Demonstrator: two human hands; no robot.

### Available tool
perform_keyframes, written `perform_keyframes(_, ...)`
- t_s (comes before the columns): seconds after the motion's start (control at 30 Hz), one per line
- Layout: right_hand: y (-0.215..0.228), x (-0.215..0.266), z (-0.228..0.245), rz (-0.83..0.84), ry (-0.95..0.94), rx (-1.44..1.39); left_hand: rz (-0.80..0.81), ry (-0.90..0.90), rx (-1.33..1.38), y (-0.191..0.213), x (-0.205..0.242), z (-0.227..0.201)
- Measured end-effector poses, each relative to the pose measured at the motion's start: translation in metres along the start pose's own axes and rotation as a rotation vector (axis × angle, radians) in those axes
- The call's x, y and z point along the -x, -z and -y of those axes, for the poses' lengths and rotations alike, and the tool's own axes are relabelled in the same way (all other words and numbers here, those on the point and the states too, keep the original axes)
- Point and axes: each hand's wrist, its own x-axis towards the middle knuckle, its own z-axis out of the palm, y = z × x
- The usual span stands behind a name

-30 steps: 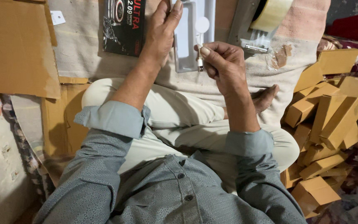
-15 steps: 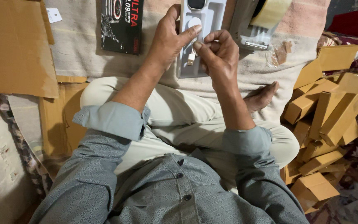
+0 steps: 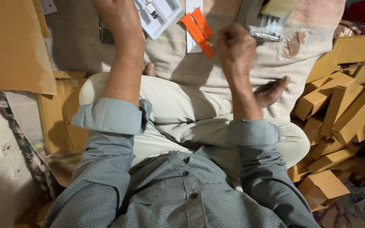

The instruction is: The person sits cross-legged on the floor and packs smartwatches into small cardboard boxes. They open the product packaging, remove the watch and accessories, place them into a box, fold the flaps, and seal the box with packing tape. The process is repeated for multiple units.

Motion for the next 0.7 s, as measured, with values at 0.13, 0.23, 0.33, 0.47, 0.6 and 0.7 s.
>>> perform_keyframes(0.13,-0.036,0.010,0.003,0.062,-0.105,0.130,0.034,0.033,0.058,-0.002,0.005,0.002)
perform_keyframes(0.23,-0.040,0.015,0.004,0.068,-0.076,0.087,0.093,-0.032,0.124,-0.004,0.007,-0.001)
perform_keyframes(0.33,-0.039,0.012,0.007,0.055,-0.159,0.104,0.093,-0.013,0.099,-0.005,0.007,-0.001)
perform_keyframes(0.47,-0.036,0.010,0.012,0.052,-0.153,0.085,0.040,-0.050,0.026,-0.004,0.003,0.003)
perform_keyframes(0.6,-0.031,0.010,0.015,0.131,-0.139,0.098,0.033,-0.065,-0.073,-0.005,0.000,0.002)
perform_keyframes(0.7,-0.030,0.013,0.013,0.070,-0.106,0.063,0.034,-0.083,-0.138,-0.003,0.005,0.001)
